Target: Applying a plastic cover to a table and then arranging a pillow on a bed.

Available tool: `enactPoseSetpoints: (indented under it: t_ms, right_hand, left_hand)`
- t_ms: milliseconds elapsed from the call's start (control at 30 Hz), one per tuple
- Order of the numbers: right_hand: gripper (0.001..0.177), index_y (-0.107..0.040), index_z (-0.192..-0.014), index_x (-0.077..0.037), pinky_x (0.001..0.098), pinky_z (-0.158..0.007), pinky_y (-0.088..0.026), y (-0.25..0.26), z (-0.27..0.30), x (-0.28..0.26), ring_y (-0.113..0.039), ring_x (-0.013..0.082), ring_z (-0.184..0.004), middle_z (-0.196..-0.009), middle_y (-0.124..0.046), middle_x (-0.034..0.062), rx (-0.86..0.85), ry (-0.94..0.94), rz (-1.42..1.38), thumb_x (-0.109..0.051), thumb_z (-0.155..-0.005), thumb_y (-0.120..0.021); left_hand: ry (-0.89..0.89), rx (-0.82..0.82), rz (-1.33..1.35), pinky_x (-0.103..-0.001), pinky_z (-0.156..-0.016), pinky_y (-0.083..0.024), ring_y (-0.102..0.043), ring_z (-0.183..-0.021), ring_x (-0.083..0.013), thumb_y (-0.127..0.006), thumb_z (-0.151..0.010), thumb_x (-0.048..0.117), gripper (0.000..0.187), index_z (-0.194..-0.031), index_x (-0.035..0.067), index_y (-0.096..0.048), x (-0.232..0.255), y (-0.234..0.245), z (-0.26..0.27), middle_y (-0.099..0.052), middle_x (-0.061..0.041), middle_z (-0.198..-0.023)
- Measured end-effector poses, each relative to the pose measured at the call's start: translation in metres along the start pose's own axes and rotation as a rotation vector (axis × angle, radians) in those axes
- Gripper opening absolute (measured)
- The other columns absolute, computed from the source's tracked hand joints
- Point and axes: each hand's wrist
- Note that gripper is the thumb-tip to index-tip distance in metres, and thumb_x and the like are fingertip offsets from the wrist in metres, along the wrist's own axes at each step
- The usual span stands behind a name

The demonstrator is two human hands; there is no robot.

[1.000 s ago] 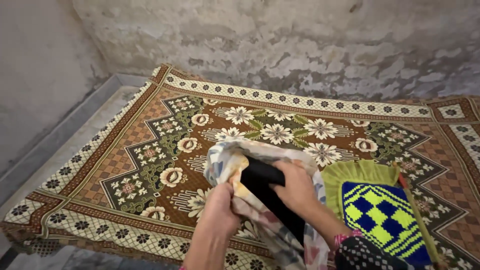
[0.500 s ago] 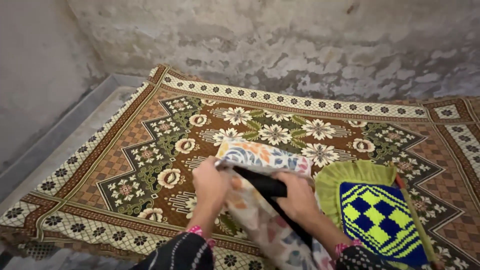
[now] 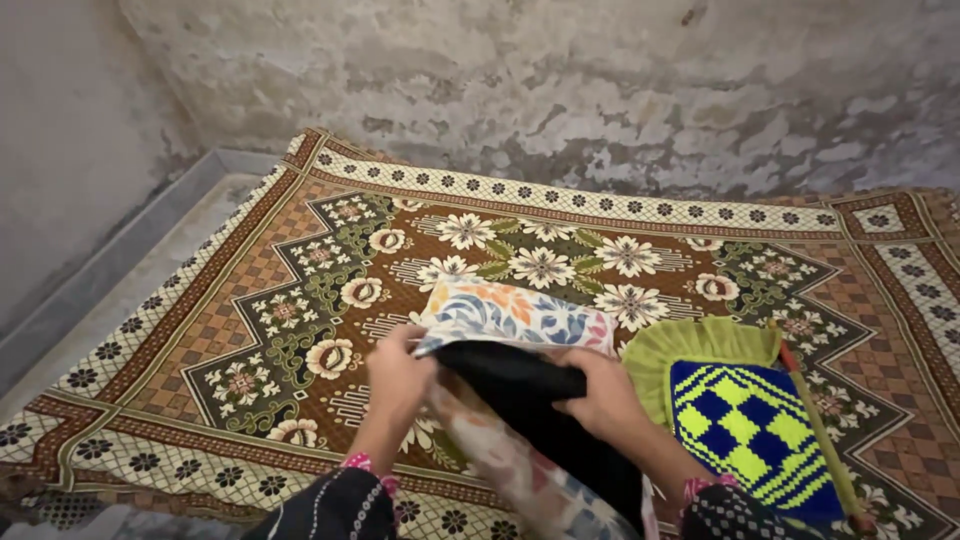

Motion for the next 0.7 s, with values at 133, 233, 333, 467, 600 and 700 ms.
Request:
enactPoseSetpoints:
  t_ms: [133, 233, 333, 467, 600, 700]
  right_hand:
    - [0.051, -0.073, -0.102, -0.011, 0.0387, -0.091, -0.053, -0.005, 0.002, 0.015, -0.070, 0.0308, -0.102, -0.102, -0.075, 0.0113, 0.008, 0.080, 0.051, -0.010, -0.055, -0.092]
    - [0.054, -0.071, -0.108, -0.014, 0.0377, -0.095, -0.052, -0.014, -0.001, 0.018, -0.070, 0.0293, -0.106, -0.106, -0.075, 0.0099, -0.010, 0.165, -0.028, -0.014, -0.058, -0.090]
    - [0.061, -0.069, -0.118, -0.016, 0.0383, -0.095, -0.049, -0.017, -0.002, 0.012, -0.066, 0.0297, -0.111, -0.113, -0.072, 0.0091, -0.051, 0.059, -0.035, -0.014, -0.061, -0.089]
    - [0.054, -0.071, -0.117, -0.014, 0.0390, -0.095, -0.051, -0.016, 0.007, 0.013, -0.068, 0.0315, -0.110, -0.113, -0.074, 0.0112, -0.033, 0.122, -0.036, -0.015, -0.065, -0.085]
    - [0.047, -0.071, -0.114, -0.010, 0.0384, -0.092, -0.055, -0.020, 0.014, 0.021, -0.073, 0.0322, -0.103, -0.108, -0.076, 0.0139, 0.003, 0.213, -0.121, -0.011, -0.067, -0.078]
    - [0.047, -0.071, -0.116, -0.010, 0.0385, -0.088, -0.057, -0.005, 0.023, -0.004, -0.074, 0.0329, -0.099, -0.101, -0.076, 0.0166, -0.039, 0.035, -0.069, -0.008, -0.070, -0.073]
  left_hand:
    - [0.095, -0.132, 0.084, -0.035, -0.084, -0.057, -0.077, -0.091, -0.0251, -0.070, -0.079, 0.017, 0.046, -0.123, 0.007, -0.072, 0.033, -0.009, 0.018, -0.079, -0.017, -0.105]
    - [0.221, -0.182, 0.145, -0.034, -0.091, -0.053, -0.071, -0.102, -0.0230, -0.084, -0.083, 0.048, 0.063, -0.124, 0.001, -0.072, 0.058, -0.018, 0.029, -0.074, -0.017, -0.117]
    - [0.440, -0.199, 0.234, -0.041, -0.086, -0.064, -0.068, -0.103, -0.0291, -0.099, -0.069, 0.044, 0.117, -0.148, -0.007, -0.030, 0.049, -0.045, 0.041, -0.059, -0.023, -0.125]
    - [0.877, -0.407, 0.889, -0.050, -0.077, -0.064, -0.077, -0.088, -0.0335, -0.088, -0.072, 0.030, 0.058, -0.120, 0.005, -0.067, 0.024, -0.070, 0.065, -0.077, -0.016, -0.108]
    - [1.017, -0.782, 1.178, -0.050, -0.073, -0.062, -0.072, -0.081, -0.0340, -0.077, -0.085, 0.042, 0.051, -0.121, 0.008, -0.066, 0.000, -0.104, 0.069, -0.074, -0.014, -0.100]
    - [1.019, -0.549, 0.932, -0.048, -0.071, -0.056, -0.066, -0.086, -0.0333, -0.068, -0.092, 0.037, 0.038, -0.118, 0.010, -0.063, -0.050, -0.149, 0.043, -0.070, -0.016, -0.099]
Point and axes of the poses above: each hand's wrist, its own z-axis away from the middle knuckle, its own y-axis out of the back of the hand, x = y × z
